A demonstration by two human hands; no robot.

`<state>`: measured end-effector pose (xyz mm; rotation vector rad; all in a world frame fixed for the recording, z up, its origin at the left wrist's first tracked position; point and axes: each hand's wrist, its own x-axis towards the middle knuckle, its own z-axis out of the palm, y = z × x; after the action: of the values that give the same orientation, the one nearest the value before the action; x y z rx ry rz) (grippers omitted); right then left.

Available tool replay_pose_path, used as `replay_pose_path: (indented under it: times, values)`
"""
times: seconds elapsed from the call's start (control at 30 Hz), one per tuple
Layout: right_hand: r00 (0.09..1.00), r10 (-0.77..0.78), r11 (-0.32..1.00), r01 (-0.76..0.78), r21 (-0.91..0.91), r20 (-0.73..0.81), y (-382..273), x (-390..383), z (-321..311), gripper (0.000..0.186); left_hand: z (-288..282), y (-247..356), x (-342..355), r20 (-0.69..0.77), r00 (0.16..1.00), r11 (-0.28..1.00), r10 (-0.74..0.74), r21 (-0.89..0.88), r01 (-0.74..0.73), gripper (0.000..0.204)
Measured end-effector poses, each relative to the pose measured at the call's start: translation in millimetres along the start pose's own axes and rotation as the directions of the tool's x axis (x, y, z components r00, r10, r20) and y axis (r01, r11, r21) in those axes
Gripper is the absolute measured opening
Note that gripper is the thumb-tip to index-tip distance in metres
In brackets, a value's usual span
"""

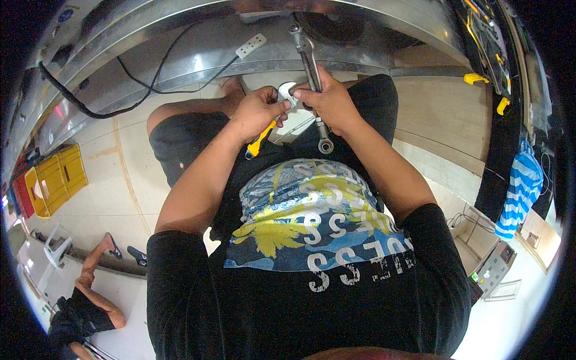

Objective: The person is sitting on the floor under a stainless steel counter, using a socket wrench and a regular wrench to tighten bolts on the underside of the appliance. They adjust the tools and their position to access different bolts.

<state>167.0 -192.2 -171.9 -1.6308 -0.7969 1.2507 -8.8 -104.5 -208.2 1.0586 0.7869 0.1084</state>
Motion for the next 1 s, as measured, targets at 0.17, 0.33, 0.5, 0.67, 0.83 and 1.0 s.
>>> replay_pose_path:
  times: [0.17, 0.33, 0.5, 0.67, 0.83, 1.0]
  values:
    - [0.999, -0.024, 0.991, 0.02, -0.134, -0.03, 5, 0, -2, 0.049, -1, 2, -2, -0.003, 1.0, 1.0, -0.01, 0.004, 0.01, 0.018]
    - [0.999, -0.02, 0.997, 0.017, -0.074, -0.035, 4, -2, 1, 0.051, 2, 9, -6, -0.008, 1.0, 0.999, -0.006, 0.034, 0.007, 0.016]
    - [0.999, 0.011, 0.997, -0.014, -0.08, -0.037, 4, -1, -2, 0.051, 3, 11, -7, -0.01, 1.0, 0.998, 0.005, 0.062, -0.005, 0.017]
    - [0.99, -0.126, 0.985, 0.117, -0.127, -0.069, 8, 0, 2, 0.05, 2, 5, -4, -0.002, 1.0, 0.996, 0.021, 0.083, -0.021, 0.018]
    - [0.994, 0.105, 0.992, -0.107, -0.068, -0.036, -2, -4, -5, 0.052, 5, 2, -3, -0.021, 1.0, 0.989, 0.004, 0.15, -0.001, 0.019]
    - [0.998, 0.002, 0.986, -0.014, -0.168, -0.07, 0, -5, -3, 0.054, 3, 3, -4, 0.023, 1.0, 0.997, -0.008, 0.08, 0.006, 0.02]
